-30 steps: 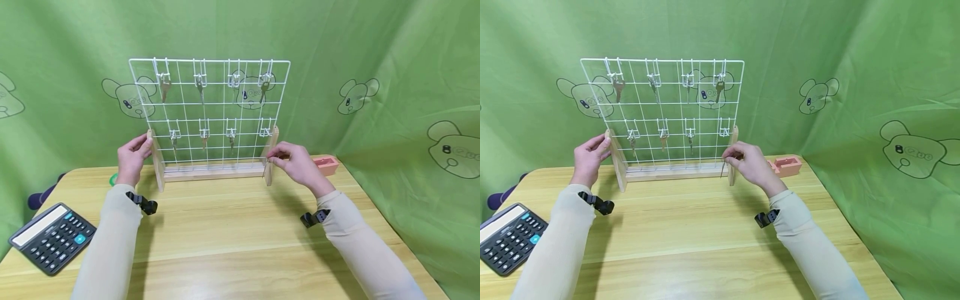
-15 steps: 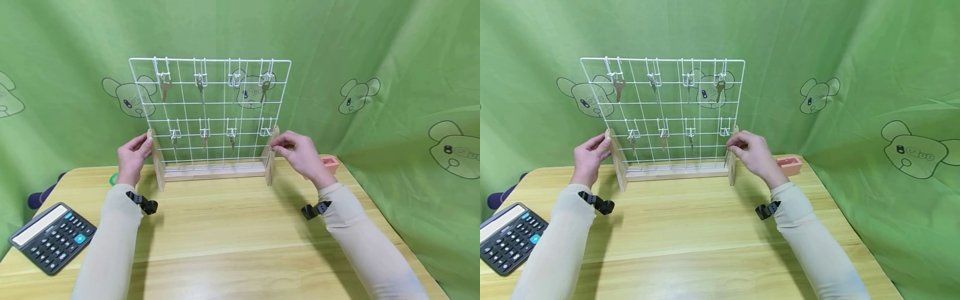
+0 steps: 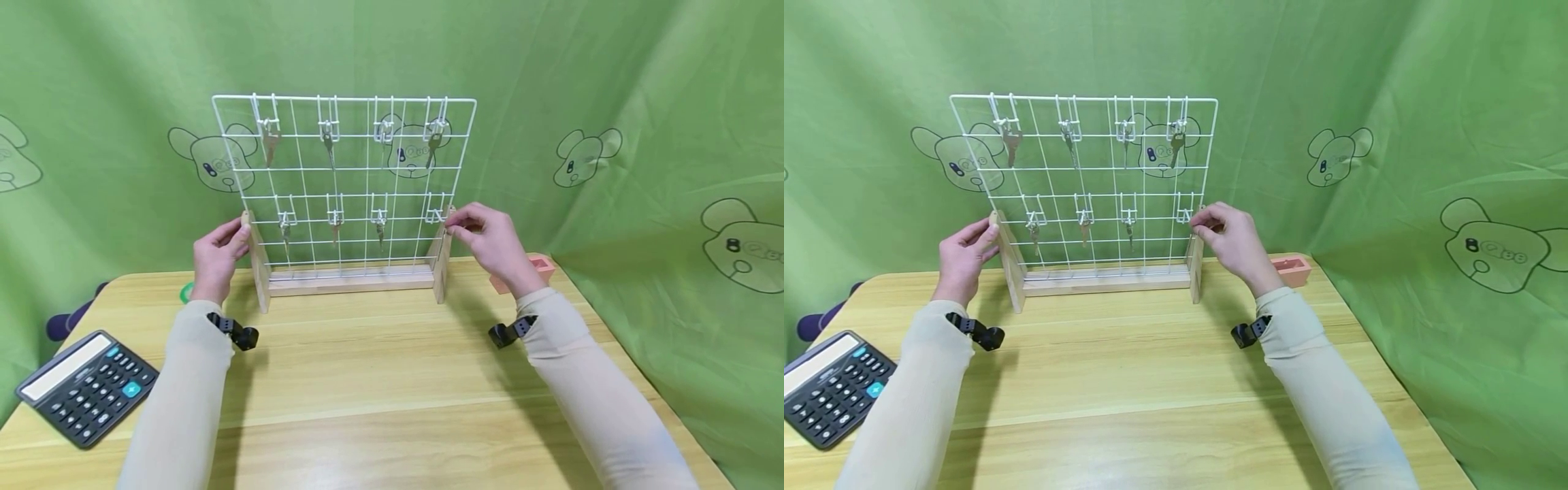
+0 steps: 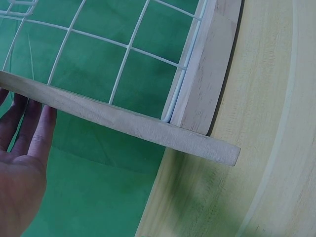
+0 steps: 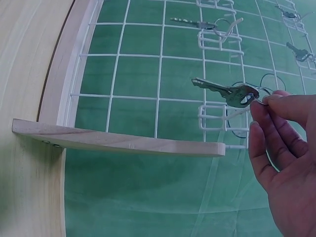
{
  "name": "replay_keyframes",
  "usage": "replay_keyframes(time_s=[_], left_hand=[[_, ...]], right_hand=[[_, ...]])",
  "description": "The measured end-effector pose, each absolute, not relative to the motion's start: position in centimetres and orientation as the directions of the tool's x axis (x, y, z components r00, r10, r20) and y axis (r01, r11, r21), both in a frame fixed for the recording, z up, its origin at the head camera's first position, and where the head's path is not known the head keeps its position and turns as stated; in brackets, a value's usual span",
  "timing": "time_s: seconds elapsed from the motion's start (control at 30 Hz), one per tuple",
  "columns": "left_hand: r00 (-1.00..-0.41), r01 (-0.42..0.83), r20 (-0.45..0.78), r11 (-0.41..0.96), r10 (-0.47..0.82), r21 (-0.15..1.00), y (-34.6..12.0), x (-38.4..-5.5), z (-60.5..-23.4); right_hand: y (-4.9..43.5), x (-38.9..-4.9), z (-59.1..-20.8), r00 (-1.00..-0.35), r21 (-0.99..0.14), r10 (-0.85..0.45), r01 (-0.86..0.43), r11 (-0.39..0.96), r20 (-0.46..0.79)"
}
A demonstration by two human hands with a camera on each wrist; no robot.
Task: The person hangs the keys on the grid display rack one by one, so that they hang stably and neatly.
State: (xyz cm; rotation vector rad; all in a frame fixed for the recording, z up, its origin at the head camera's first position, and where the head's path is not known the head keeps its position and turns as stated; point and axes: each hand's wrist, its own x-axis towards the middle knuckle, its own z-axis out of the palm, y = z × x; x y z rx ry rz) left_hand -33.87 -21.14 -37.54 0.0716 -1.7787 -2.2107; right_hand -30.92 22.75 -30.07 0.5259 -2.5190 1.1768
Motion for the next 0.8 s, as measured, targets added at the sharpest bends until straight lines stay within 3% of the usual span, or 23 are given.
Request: replay_keyframes(time_s=[0.8], left_hand=[[-0.949, 0.201, 0.164, -0.116, -0.270, 0.973, -21.2, -34.1, -37.9]], right_hand=[[23.0, -33.2, -30.7, -0.908, -0.760, -0.126, -0.406, 0.508, 0.400]])
